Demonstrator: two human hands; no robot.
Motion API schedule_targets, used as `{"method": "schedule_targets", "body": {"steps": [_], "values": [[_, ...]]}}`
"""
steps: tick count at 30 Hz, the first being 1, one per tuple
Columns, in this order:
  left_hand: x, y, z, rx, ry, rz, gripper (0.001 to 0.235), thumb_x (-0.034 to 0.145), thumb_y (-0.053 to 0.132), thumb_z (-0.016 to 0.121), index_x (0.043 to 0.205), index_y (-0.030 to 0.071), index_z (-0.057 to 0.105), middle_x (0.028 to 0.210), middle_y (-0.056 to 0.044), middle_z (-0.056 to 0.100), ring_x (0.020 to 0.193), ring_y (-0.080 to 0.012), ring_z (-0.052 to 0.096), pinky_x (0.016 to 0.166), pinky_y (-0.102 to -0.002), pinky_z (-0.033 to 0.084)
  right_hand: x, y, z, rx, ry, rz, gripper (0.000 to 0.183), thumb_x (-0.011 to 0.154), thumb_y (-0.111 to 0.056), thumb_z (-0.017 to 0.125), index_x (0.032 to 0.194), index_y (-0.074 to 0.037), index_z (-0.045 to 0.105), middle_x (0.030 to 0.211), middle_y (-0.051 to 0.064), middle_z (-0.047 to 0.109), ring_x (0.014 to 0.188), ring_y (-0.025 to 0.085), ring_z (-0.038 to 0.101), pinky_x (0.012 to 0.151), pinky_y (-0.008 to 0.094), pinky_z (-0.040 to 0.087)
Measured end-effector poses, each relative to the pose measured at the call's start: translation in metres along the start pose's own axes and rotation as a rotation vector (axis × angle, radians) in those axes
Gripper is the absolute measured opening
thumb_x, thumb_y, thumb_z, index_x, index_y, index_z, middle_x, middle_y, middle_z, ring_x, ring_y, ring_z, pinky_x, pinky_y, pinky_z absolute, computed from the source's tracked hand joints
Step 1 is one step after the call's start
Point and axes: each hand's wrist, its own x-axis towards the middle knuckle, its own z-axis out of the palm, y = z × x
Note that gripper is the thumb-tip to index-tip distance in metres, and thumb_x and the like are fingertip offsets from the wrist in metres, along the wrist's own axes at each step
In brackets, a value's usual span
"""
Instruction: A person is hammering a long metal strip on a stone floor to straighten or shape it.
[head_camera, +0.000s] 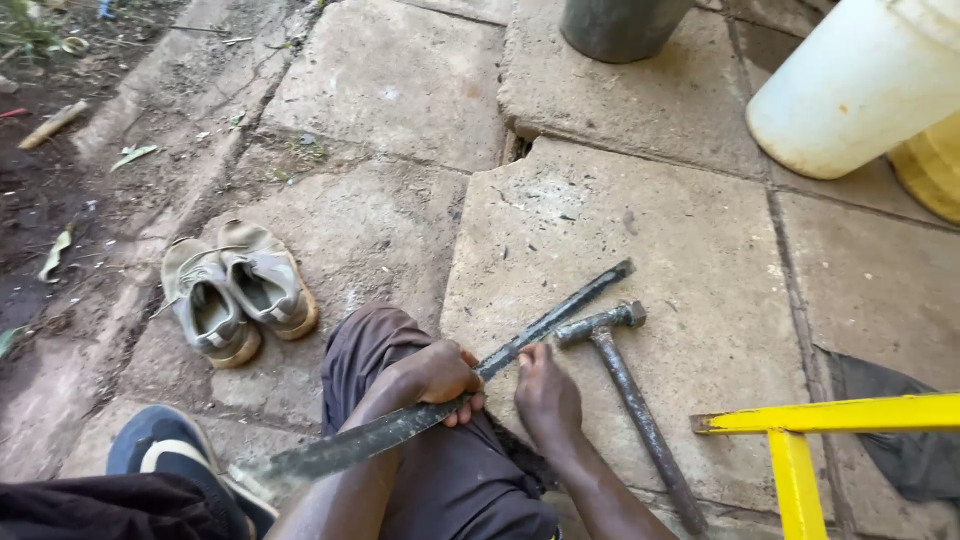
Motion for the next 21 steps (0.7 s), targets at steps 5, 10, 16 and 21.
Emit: {"method": "schedule_targets", "body": {"steps": [5, 10, 16, 21], "values": [[0.001, -0.005, 0.004, -0.103, 0.055, 0.022, 0.019, 0.107, 0.011, 0.061, 0.118, -0.002, 0.069, 0.079, -0.008, 0.076, 0.048, -0.0147, 0.063, 0.041, -0.024, 0.053, -0.009, 0.008, -0.023, 0.314, -0.007, 0.058, 0.034, 0.110, -0.038, 0.047, 0.132, -0.019, 0.066, 0.080, -0.003, 0.066, 0.060, 0.010, 0.055, 0.051, 0.029, 0.044], [0.007, -0.006, 0.010, -0.345, 0.124, 0.083, 0.025, 0.114, 0.024, 0.054, 0.116, 0.001, 0.064, 0.075, -0.010, 0.073, 0.044, -0.0166, 0.062, 0.035, -0.025, 0.051, -0.022, 0.003, -0.038, 0.518, -0.050, 0.195, 0.046, 0.112, -0.045, 0.039, 0.131, -0.022, 0.074, 0.080, -0.002, 0.060, 0.060, 0.009, 0.048, 0.054, 0.027, 0.038], [0.012, -0.013, 0.006, -0.767, 0.058, 0.089, 0.034, 0.109, 0.010, 0.039, 0.131, -0.012, 0.052, 0.091, -0.020, 0.069, 0.057, -0.0232, 0.066, 0.038, -0.030, 0.056, -0.007, -0.003, -0.039, 0.639, -0.032, 0.176, 0.044, 0.111, -0.037, 0.044, 0.145, -0.021, 0.067, 0.102, -0.001, 0.066, 0.067, 0.008, 0.048, 0.056, 0.025, 0.040], [0.002, -0.006, 0.009, -0.727, 0.185, 0.028, 0.032, 0.109, 0.010, 0.044, 0.130, -0.008, 0.061, 0.091, -0.016, 0.071, 0.060, -0.0206, 0.067, 0.044, -0.028, 0.051, -0.011, -0.015, -0.049, 0.649, -0.131, 0.153, 0.041, 0.109, -0.022, 0.053, 0.147, -0.018, 0.067, 0.088, 0.002, 0.072, 0.063, 0.009, 0.063, 0.050, 0.023, 0.046]]}}
